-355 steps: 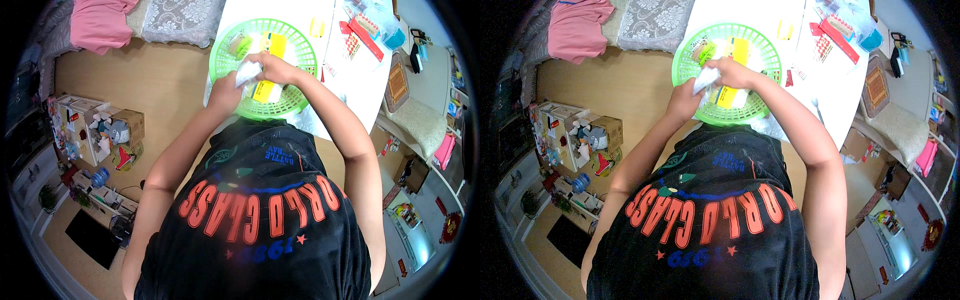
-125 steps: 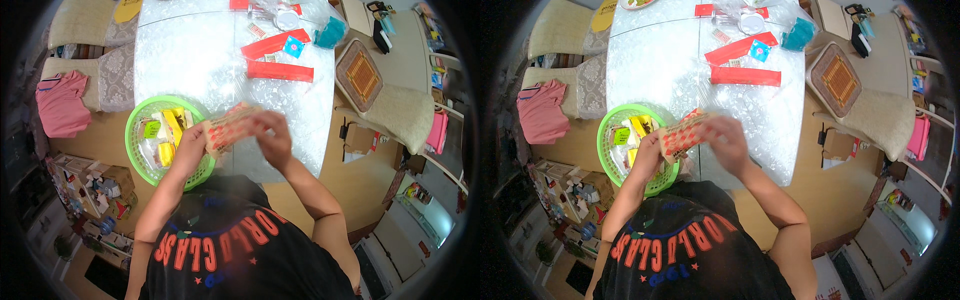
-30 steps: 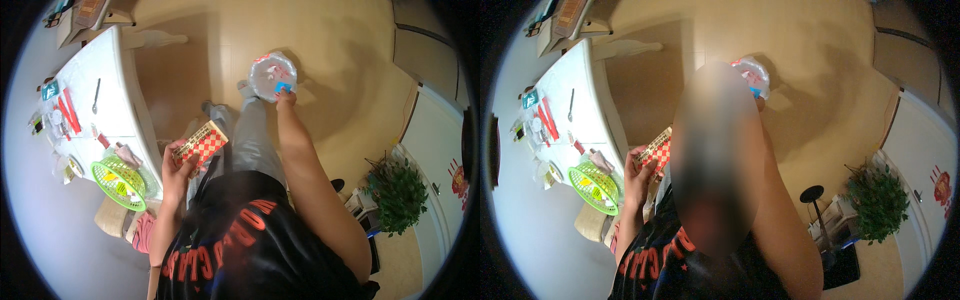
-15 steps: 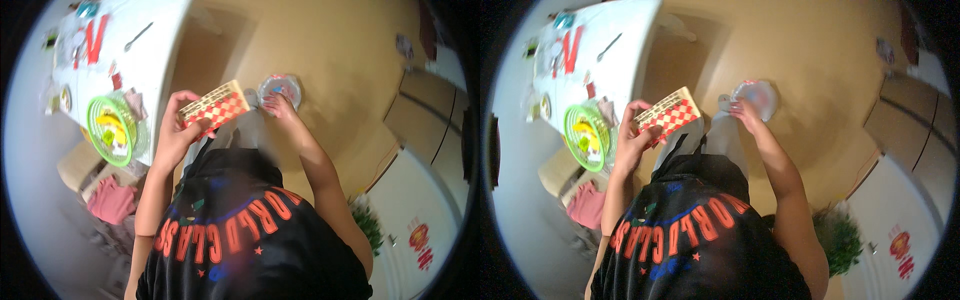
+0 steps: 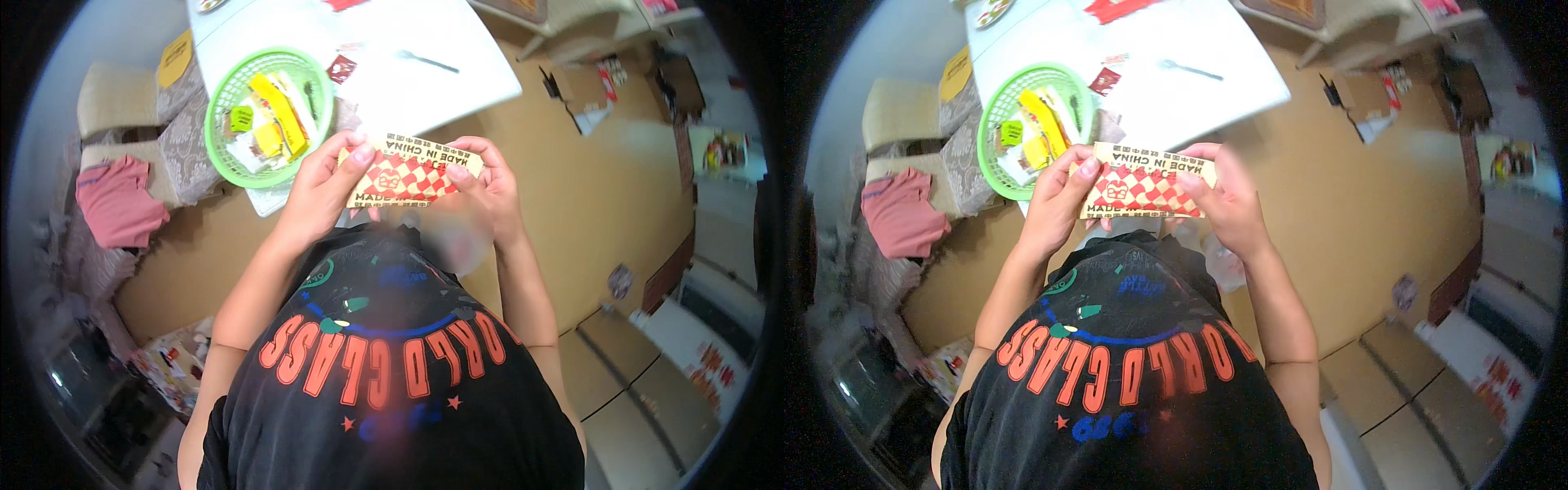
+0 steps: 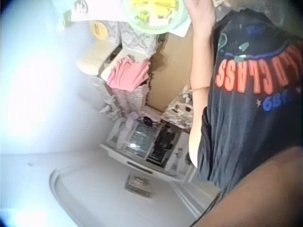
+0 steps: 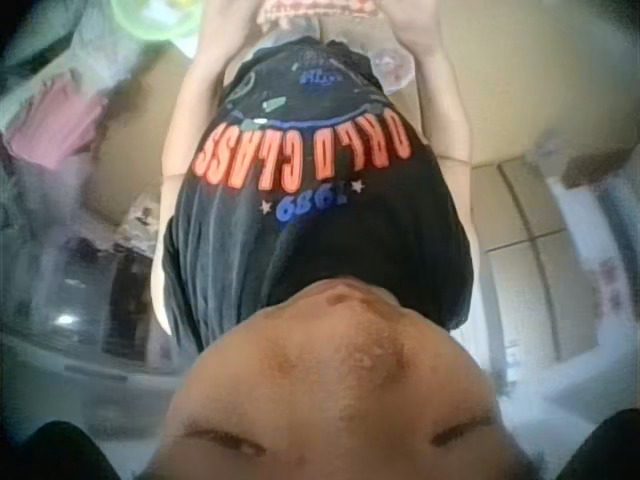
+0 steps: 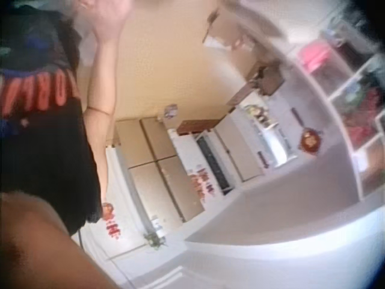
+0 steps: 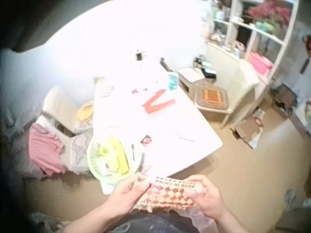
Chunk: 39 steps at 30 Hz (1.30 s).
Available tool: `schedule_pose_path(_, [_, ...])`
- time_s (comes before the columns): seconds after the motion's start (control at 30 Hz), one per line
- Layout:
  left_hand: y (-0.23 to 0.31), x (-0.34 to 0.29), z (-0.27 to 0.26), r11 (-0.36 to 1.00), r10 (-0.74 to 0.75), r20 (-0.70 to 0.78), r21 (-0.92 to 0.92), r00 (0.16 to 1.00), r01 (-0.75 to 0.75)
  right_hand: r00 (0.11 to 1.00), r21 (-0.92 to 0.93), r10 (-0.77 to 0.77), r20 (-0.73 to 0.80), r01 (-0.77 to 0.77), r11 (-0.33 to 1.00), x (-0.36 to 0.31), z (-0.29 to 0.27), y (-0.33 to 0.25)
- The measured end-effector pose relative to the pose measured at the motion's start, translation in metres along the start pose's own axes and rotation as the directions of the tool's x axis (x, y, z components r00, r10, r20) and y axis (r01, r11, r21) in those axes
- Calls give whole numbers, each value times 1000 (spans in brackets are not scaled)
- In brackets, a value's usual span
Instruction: The person organizes various small items in a green plastic basket, including boxes, packets, and small cups, by hand.
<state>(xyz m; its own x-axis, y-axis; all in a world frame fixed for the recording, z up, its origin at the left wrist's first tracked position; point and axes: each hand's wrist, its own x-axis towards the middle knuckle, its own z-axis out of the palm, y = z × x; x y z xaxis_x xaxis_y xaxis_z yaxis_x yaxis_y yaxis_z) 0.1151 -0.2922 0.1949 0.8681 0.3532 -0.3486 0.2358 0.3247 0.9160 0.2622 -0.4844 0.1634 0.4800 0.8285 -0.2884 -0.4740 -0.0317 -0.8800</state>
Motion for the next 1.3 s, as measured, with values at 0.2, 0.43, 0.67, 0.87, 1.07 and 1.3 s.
schedule_pose_path(0.2, [29,10,-69,993,79,-148,-70,986,-90,845,193,-156,-511,290,937,96,32,-15])
schedule_pose_path(0.43, [24,19,-131,965,214,-334,-73,918,-251,966,267,-176,-189,223,938,138,100,-45])
schedule_pose_path(0.67, [21,8,-148,904,176,-495,-260,851,-338,990,329,138,-25,-122,937,178,110,-27])
schedule_pose_path(0.87, [18,-6,-153,867,126,-638,-302,760,-397,950,334,215,226,-283,899,187,127,-14])
schedule_pose_path(1.07, [2,-10,-161,880,182,-792,-134,583,-456,964,268,196,179,-240,933,190,146,3])
schedule_pose_path(1.3, [-17,-3,-171,840,157,-885,-114,439,-530,939,237,270,215,-318,918,198,151,21])
